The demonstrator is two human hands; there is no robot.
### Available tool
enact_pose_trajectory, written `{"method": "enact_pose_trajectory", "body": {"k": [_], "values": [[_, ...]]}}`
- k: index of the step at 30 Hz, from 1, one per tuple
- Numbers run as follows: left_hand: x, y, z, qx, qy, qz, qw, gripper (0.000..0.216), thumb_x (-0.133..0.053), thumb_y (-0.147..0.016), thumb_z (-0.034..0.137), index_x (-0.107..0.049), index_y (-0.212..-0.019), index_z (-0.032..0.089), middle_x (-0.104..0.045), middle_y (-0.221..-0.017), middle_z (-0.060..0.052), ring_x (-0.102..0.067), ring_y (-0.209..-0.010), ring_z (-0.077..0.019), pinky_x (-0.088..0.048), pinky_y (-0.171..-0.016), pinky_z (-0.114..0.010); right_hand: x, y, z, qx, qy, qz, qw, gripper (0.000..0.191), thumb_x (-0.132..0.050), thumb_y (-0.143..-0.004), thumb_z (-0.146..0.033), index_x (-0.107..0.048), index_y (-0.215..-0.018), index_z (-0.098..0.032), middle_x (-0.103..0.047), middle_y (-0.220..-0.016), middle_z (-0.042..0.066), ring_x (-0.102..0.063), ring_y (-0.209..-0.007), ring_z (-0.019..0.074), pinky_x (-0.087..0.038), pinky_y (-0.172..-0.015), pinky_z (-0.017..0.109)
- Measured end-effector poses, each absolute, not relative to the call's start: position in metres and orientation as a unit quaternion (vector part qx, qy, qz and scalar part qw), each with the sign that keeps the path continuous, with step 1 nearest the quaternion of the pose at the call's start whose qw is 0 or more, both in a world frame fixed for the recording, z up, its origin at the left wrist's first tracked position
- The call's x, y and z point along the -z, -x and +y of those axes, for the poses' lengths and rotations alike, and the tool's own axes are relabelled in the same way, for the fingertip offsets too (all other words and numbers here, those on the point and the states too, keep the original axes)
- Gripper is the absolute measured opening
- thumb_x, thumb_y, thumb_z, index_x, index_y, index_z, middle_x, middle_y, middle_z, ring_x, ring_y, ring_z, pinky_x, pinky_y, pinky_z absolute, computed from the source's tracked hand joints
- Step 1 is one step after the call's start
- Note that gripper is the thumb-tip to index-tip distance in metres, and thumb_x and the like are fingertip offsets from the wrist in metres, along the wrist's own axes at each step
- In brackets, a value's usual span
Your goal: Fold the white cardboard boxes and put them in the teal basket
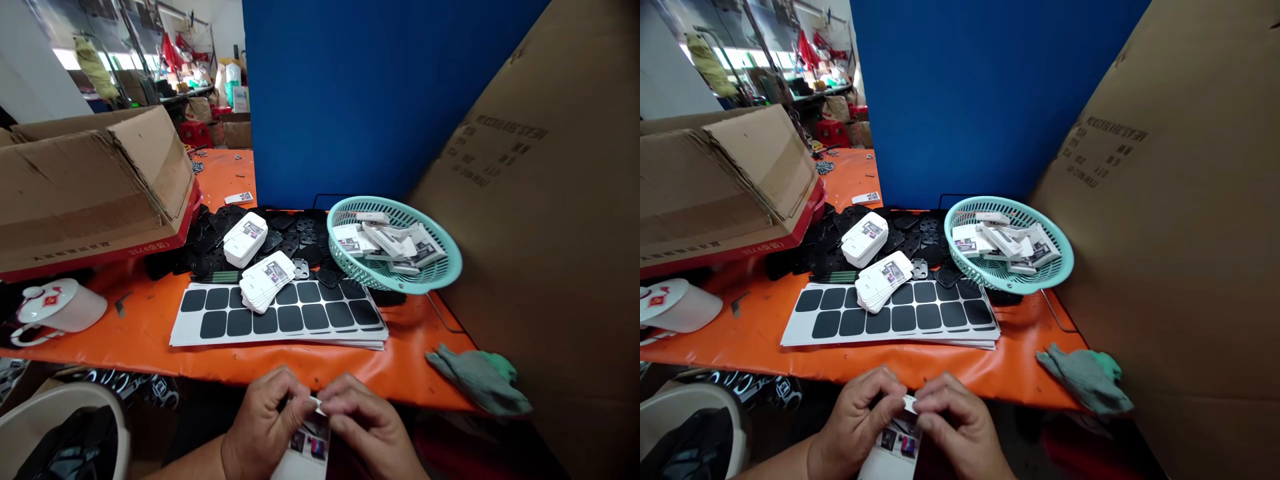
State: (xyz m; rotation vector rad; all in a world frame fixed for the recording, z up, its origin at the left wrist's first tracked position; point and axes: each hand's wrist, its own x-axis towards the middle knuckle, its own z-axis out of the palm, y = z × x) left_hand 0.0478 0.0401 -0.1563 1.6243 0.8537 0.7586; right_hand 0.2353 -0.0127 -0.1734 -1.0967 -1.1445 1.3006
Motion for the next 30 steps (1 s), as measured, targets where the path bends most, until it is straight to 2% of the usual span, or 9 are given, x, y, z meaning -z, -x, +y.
{"method": "enact_pose_trajectory", "body": {"k": [4, 7, 10, 13, 18, 21, 24, 27, 30], "values": [[0.137, -0.053, 0.046, -0.252, -0.602, 0.425, 0.628, 0.028, -0.057, -0.088, 0.042, -0.058, -0.079, 0.016, -0.054, -0.069, 0.000, -0.047, -0.062, -0.0111, -0.040, -0.059, -0.022, 0.161, -0.225, -0.008, -0.652, 0.511, -0.252, 0.500, 0.020, -0.084, -0.066, -0.034, -0.072, -0.073, -0.020, -0.070, -0.072, 0.002, -0.063, -0.068, 0.0170, -0.050, -0.067, 0.028], [0.129, -0.057, 0.051, -0.238, -0.565, 0.438, 0.658, 0.026, -0.060, -0.086, 0.041, -0.055, -0.080, 0.017, -0.051, -0.067, 0.003, -0.043, -0.060, -0.0094, -0.038, -0.057, -0.021, 0.151, -0.221, -0.002, -0.677, 0.501, -0.182, 0.507, 0.024, -0.088, -0.061, -0.032, -0.071, -0.070, -0.018, -0.071, -0.068, 0.001, -0.062, -0.063, 0.0145, -0.049, -0.064, 0.026], [0.135, -0.056, 0.052, -0.243, -0.531, 0.453, 0.674, 0.026, -0.066, -0.083, 0.039, -0.055, -0.076, 0.016, -0.051, -0.065, 0.003, -0.043, -0.059, -0.0089, -0.037, -0.057, -0.020, 0.151, -0.223, 0.000, -0.668, 0.513, -0.195, 0.503, 0.022, -0.088, -0.059, -0.031, -0.072, -0.066, -0.018, -0.069, -0.066, 0.000, -0.061, -0.062, 0.0141, -0.048, -0.063, 0.025], [0.150, -0.047, 0.049, -0.250, -0.502, 0.425, 0.711, 0.026, -0.070, -0.080, 0.037, -0.060, -0.073, 0.015, -0.057, -0.069, 0.000, -0.049, -0.062, -0.0108, -0.041, -0.059, -0.022, 0.161, -0.224, -0.008, -0.636, 0.521, -0.278, 0.497, 0.017, -0.082, -0.068, -0.036, -0.075, -0.067, -0.020, -0.066, -0.069, 0.001, -0.061, -0.066, 0.0156, -0.049, -0.065, 0.026], [0.168, -0.024, 0.044, -0.280, -0.626, 0.309, 0.659, 0.033, -0.059, -0.089, 0.046, -0.072, -0.083, 0.015, -0.064, -0.084, -0.009, -0.061, -0.078, -0.0172, -0.049, -0.073, -0.029, 0.187, -0.217, -0.026, -0.600, 0.482, -0.412, 0.487, 0.016, -0.078, -0.072, -0.038, -0.080, -0.082, -0.026, -0.070, -0.079, 0.006, -0.066, -0.075, 0.0227, -0.053, -0.069, 0.033], [0.164, -0.018, 0.066, -0.257, -0.725, 0.305, 0.561, 0.037, -0.050, -0.093, 0.047, -0.067, -0.112, 0.020, -0.063, -0.108, -0.012, -0.061, -0.098, -0.0222, -0.049, -0.088, -0.035, 0.185, -0.227, -0.008, -0.596, 0.533, -0.342, 0.494, 0.020, -0.082, -0.068, -0.039, -0.077, -0.080, -0.023, -0.072, -0.078, 0.005, -0.067, -0.073, 0.0221, -0.055, -0.068, 0.033], [0.152, -0.020, 0.116, -0.271, -0.792, 0.409, 0.363, 0.053, -0.051, -0.093, 0.043, -0.043, -0.140, 0.020, -0.055, -0.129, -0.016, -0.052, -0.117, -0.0271, -0.042, -0.100, -0.044, 0.158, -0.260, 0.037, -0.520, 0.561, -0.250, 0.594, 0.031, -0.086, -0.063, -0.040, -0.074, -0.085, -0.022, -0.073, -0.087, 0.006, -0.067, -0.077, 0.0214, -0.057, -0.069, 0.032], [0.142, -0.030, 0.175, -0.243, -0.817, 0.500, 0.154, 0.066, -0.062, -0.085, 0.046, -0.043, -0.137, 0.011, -0.052, -0.132, -0.020, -0.046, -0.122, -0.0345, -0.038, -0.102, -0.051, 0.125, -0.292, 0.081, -0.430, 0.479, -0.134, 0.754, 0.033, -0.081, -0.069, -0.036, -0.070, -0.099, -0.026, -0.070, -0.105, 0.004, -0.067, -0.087, 0.0180, -0.058, -0.072, 0.029], [0.142, -0.040, 0.211, -0.167, -0.835, 0.523, 0.030, 0.083, -0.075, -0.072, 0.048, -0.043, -0.135, 0.004, -0.056, -0.125, -0.024, -0.050, -0.115, -0.0379, -0.040, -0.097, -0.051, 0.115, -0.296, 0.096, -0.429, 0.462, -0.076, 0.773, 0.029, -0.076, -0.074, -0.037, -0.069, -0.100, -0.024, -0.071, -0.095, 0.004, -0.067, -0.086, 0.0174, -0.059, -0.072, 0.028]]}}
